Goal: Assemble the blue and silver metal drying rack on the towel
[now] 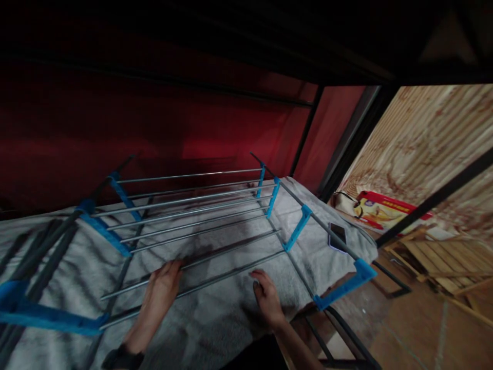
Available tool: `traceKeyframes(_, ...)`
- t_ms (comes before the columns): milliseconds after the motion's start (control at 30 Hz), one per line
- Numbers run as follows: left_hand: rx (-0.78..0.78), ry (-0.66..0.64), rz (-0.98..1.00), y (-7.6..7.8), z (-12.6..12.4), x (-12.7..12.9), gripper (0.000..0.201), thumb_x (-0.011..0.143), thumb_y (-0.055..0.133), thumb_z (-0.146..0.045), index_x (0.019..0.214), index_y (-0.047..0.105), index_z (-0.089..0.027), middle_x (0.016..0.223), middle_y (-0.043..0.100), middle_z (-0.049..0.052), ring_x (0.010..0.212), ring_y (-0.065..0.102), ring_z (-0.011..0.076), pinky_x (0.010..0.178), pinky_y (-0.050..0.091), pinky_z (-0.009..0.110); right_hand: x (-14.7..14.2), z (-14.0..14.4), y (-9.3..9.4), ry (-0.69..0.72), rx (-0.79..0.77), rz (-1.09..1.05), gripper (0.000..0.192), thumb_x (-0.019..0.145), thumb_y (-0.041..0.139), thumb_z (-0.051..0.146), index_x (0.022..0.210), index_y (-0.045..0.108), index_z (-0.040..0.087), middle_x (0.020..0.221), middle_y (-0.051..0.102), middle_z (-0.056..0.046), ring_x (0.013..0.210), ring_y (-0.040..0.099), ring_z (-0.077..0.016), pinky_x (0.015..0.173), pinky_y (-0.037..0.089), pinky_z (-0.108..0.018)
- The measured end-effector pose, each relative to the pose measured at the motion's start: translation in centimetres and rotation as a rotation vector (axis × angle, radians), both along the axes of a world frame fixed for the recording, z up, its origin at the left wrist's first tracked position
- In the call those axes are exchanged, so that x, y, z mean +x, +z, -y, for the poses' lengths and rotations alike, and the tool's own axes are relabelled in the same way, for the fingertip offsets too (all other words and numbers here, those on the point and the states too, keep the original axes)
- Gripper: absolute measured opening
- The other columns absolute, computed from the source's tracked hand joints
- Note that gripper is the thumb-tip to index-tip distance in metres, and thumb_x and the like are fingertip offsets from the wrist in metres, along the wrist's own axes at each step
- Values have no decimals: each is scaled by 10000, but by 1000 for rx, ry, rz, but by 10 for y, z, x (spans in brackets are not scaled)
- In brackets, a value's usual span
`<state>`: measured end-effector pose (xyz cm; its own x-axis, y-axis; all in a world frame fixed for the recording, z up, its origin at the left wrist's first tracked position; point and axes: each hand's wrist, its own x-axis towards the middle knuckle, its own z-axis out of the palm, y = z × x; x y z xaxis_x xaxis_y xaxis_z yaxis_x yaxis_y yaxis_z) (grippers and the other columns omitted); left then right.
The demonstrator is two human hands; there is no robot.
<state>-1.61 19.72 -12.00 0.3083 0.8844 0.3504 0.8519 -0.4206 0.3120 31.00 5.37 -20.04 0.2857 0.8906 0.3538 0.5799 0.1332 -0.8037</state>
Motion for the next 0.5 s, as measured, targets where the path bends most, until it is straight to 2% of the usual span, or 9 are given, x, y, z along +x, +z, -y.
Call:
traceKeyframes(133,9,-14,123,2,12,-5,333,967,420,-338,1088,712,-231,1076,790,91,1004,750,287,900,583,432,-9,3,18,25,-6,-44,368,1014,451,266,1270,715,276,1295,713,-92,1246,652,-250,1121,529,-479)
traceKeyframes(233,-14,-2,149,8,21,-8,350,964,421,-362,1089,718,-225,1080,790,96,1012,749,299,907,579,449,-31,21,30,164,-32,89,393,1018,485,263,1371,658,281,1380,680,-99,1308,619,-264,1146,514,-506)
traceKeyframes(367,-40,-18,183,15,30,-10,347,963,432,-336,1103,732,-230,1066,789,86,1026,749,284,913,573,430,-58,47,44,374,-54,348,538,991,568,230,1522,524,302,1509,610,-85,1408,552,-286,1233,420,-571)
traceKeyframes(500,-26,-52,218,19,36,-8,342,972,442,-342,1103,741,-238,1054,781,83,1026,744,277,915,570,428,-60,50,57,405,-39,450,568,986,563,190,1539,501,303,1533,598,-86,1417,550,-290,1243,409,-570)
